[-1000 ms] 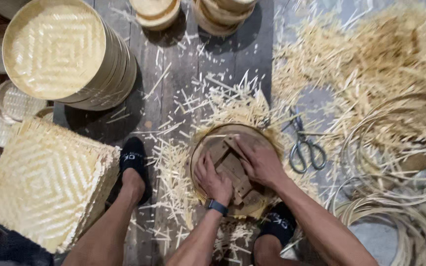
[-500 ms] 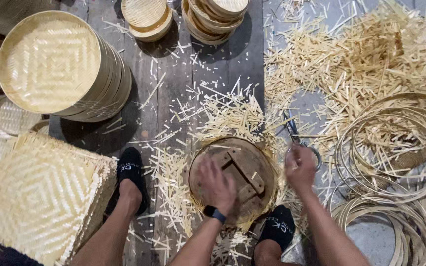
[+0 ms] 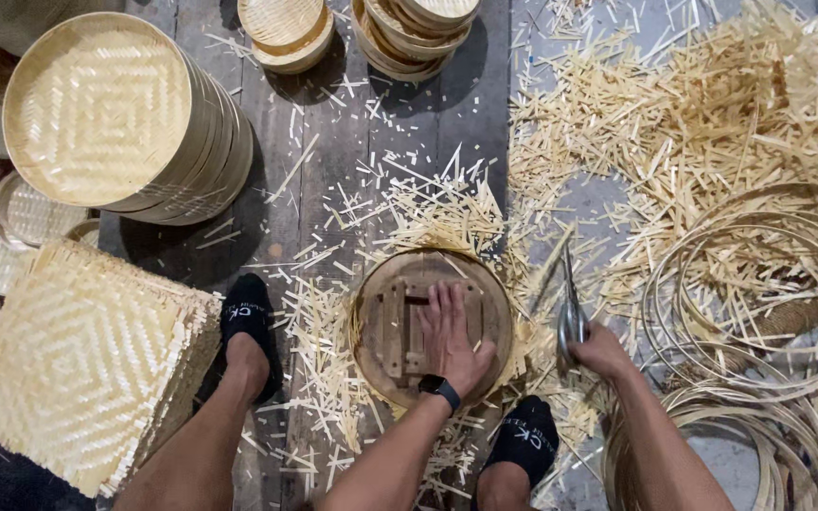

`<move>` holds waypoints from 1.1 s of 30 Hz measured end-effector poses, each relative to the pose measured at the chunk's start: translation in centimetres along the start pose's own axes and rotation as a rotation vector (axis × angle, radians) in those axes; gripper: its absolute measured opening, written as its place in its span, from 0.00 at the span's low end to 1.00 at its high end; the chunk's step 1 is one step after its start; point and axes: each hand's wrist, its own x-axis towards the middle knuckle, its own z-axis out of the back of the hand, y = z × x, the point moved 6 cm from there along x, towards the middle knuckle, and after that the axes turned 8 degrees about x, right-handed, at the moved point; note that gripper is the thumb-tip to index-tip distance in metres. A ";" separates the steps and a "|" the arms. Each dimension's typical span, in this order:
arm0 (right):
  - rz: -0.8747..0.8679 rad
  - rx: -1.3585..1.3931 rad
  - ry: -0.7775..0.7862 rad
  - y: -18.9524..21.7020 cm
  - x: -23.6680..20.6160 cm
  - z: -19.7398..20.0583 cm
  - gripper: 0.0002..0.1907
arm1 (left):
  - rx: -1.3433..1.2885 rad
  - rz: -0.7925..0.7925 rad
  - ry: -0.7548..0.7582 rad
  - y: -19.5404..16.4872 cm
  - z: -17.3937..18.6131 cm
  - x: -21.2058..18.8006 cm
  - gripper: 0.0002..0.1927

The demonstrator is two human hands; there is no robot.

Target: The person places a woven mat over a circular wooden mold, trims the excess edges with shears, and stacks the finished piece. This process is repeated multiple times with new mats.

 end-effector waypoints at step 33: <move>0.758 -0.833 -0.438 8.1 -2.8 0.0 0.31 | -0.018 -0.462 0.429 1.0 -1.9 -2.3 0.59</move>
